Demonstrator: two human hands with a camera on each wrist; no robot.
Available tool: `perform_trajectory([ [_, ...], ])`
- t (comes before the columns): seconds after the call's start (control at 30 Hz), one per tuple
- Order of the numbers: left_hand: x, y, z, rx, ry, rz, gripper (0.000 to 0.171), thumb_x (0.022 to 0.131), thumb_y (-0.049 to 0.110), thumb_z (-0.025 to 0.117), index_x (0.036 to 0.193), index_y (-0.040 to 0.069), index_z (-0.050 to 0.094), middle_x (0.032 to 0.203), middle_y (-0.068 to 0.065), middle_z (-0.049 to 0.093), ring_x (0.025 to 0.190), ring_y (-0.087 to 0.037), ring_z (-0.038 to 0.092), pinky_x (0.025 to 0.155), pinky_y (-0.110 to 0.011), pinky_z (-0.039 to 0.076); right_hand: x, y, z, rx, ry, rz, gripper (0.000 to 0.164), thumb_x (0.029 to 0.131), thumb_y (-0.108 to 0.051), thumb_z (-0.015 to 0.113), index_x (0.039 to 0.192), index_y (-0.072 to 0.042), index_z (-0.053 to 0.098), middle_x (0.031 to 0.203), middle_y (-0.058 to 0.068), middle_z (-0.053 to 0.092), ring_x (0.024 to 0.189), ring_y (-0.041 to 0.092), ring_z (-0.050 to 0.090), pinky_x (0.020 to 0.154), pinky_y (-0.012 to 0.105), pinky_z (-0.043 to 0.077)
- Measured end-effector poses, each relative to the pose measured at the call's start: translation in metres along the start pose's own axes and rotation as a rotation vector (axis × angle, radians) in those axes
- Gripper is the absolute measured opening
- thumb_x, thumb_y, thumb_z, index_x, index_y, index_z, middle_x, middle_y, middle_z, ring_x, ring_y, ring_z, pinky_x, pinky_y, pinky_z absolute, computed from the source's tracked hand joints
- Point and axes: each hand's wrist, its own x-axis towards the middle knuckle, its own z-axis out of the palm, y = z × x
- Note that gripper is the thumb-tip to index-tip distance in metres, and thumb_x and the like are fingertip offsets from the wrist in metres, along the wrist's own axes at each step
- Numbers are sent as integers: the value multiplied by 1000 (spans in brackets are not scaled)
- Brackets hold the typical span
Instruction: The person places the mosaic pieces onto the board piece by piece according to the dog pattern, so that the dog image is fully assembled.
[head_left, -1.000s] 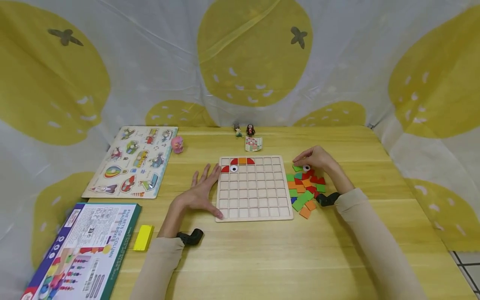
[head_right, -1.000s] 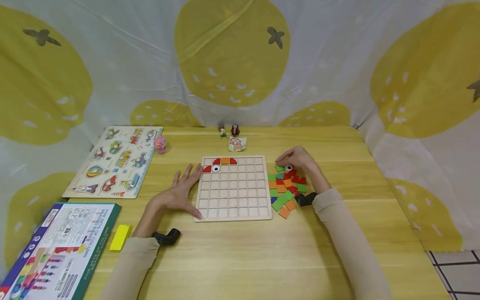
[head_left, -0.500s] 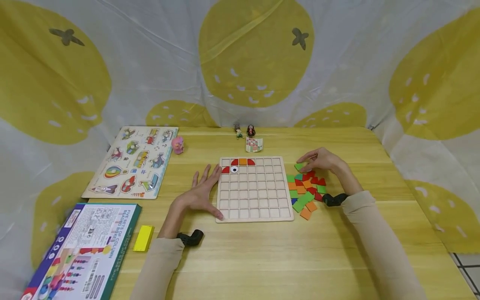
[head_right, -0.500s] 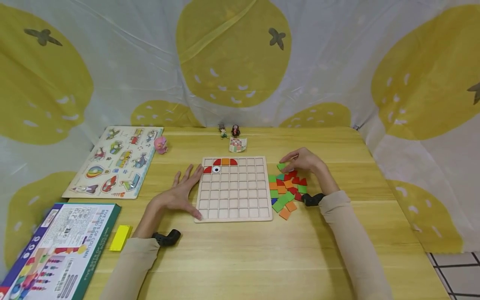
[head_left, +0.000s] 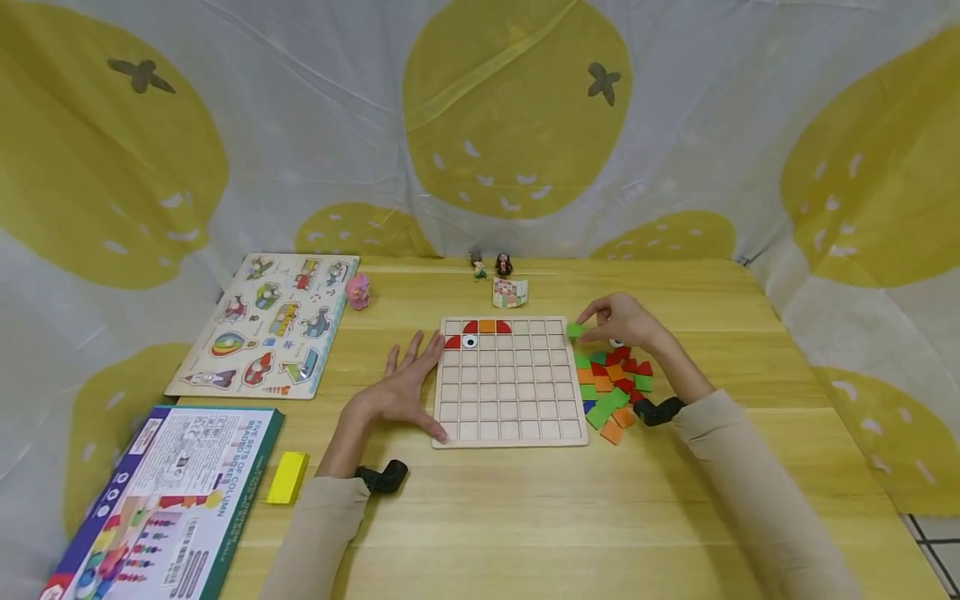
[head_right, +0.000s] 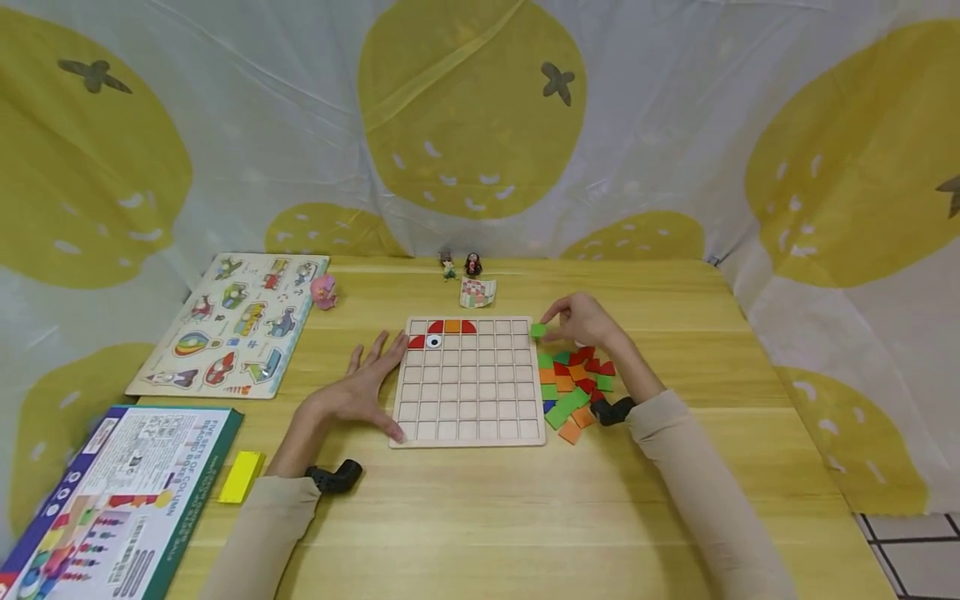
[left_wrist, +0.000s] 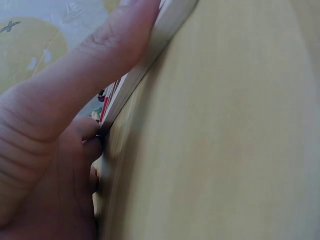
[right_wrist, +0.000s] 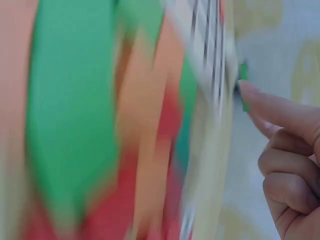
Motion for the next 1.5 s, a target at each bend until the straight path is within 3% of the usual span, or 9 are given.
perform_trajectory([
  [0.17,5,4,1,19,5,0,151,46,65,87,156,12,-2,165,-5,-5,150,-36,-15,115,-64,-14,12,-53,45,81,-32,-36,22,77,-23,81,97,-16,75,60,-1,43,55,14,33,53,26,32],
  [0.43,10,7,2,37,-6,13,150,47,65,87,156,13,-2,165,-5,-6,149,-38,-16,114,-66,-13,40,-100,109,111,10,-76,23,70,-19,87,89,-10,77,60,-2,53,54,10,42,49,21,32],
  [0.63,12,9,3,28,-5,30,149,48,64,86,156,12,-2,165,-5,-6,149,-38,-16,114,-66,-13,46,-104,119,86,74,-64,22,67,-18,88,85,-11,77,73,3,66,59,12,50,51,21,37],
  [0.8,13,7,4,28,0,30,149,49,63,87,156,12,-2,165,-6,-6,149,-39,-15,114,-66,-13,48,-102,121,110,58,-94,21,70,-18,87,89,-11,79,91,3,73,63,11,48,55,20,38],
  [0.97,12,6,4,27,-9,24,148,50,64,86,156,13,-3,165,-4,-8,149,-37,-17,114,-64,-13,50,-104,124,133,30,-102,22,72,-16,85,92,-10,79,92,7,74,61,10,46,56,20,37],
  [1.1,12,5,4,25,-15,13,148,50,65,86,156,14,-4,165,-2,-9,150,-35,-17,115,-63,-14,49,-103,120,152,-12,-114,24,75,-14,83,98,-10,78,75,5,68,56,10,43,53,21,35],
  [1.2,12,5,4,19,-18,4,149,49,65,86,156,14,-4,165,-2,-8,150,-35,-18,115,-62,-14,43,-96,105,145,-21,-137,30,79,-15,80,108,-11,75,58,1,51,51,10,36,50,21,30],
  [1.3,12,5,3,6,-15,-7,150,48,65,87,156,15,-4,165,-3,-8,150,-35,-18,116,-61,-15,26,-81,78,134,17,-132,32,83,-18,76,114,-12,73,56,0,38,51,12,29,49,23,25],
  [1.5,10,3,2,17,-12,-22,150,47,67,85,156,17,-5,165,0,-10,150,-33,-19,116,-59,-16,-20,-22,16,113,80,5,29,85,-20,74,113,-11,73,55,-2,33,47,12,27,45,25,27],
])
